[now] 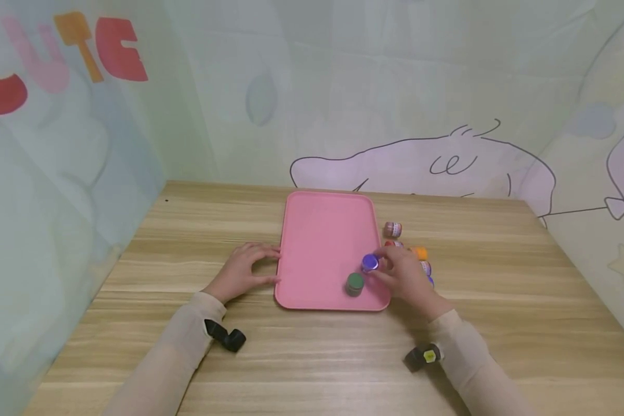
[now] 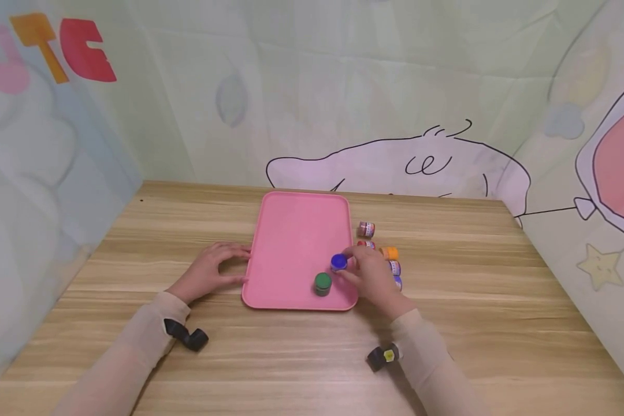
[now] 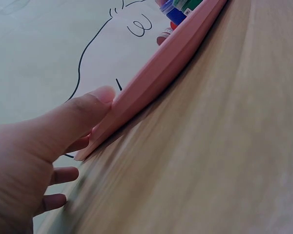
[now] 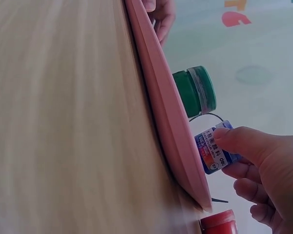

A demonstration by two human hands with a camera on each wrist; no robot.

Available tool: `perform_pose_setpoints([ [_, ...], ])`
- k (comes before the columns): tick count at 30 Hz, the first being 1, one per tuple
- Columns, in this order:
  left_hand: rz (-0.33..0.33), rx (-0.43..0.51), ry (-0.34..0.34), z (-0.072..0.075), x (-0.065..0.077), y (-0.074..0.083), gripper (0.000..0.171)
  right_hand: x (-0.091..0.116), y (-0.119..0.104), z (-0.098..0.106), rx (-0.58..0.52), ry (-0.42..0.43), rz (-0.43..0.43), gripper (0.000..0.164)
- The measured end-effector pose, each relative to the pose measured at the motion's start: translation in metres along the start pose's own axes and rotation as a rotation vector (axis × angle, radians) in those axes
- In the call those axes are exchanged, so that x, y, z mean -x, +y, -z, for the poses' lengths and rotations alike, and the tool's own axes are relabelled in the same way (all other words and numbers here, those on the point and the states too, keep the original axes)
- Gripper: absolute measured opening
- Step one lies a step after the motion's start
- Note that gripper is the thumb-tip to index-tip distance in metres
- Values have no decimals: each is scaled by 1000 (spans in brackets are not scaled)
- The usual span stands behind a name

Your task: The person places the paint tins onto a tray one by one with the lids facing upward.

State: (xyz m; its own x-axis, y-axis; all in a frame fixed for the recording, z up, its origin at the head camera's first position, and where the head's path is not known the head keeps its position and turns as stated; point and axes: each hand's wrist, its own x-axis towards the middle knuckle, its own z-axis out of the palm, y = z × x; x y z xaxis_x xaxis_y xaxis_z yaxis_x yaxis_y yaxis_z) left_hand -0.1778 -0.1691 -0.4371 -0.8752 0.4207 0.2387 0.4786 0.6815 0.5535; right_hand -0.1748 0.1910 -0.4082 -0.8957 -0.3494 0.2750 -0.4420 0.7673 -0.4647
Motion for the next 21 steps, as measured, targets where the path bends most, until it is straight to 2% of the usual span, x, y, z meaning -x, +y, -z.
perform_pose_setpoints([
  [8, -9, 0, 13, 0, 0, 0, 51, -2, -6, -3, -75, -72, -86, 29],
  [21, -15, -6, 13, 0, 0, 0, 50, -5, -8, -10, -109, -80, -40, 31],
])
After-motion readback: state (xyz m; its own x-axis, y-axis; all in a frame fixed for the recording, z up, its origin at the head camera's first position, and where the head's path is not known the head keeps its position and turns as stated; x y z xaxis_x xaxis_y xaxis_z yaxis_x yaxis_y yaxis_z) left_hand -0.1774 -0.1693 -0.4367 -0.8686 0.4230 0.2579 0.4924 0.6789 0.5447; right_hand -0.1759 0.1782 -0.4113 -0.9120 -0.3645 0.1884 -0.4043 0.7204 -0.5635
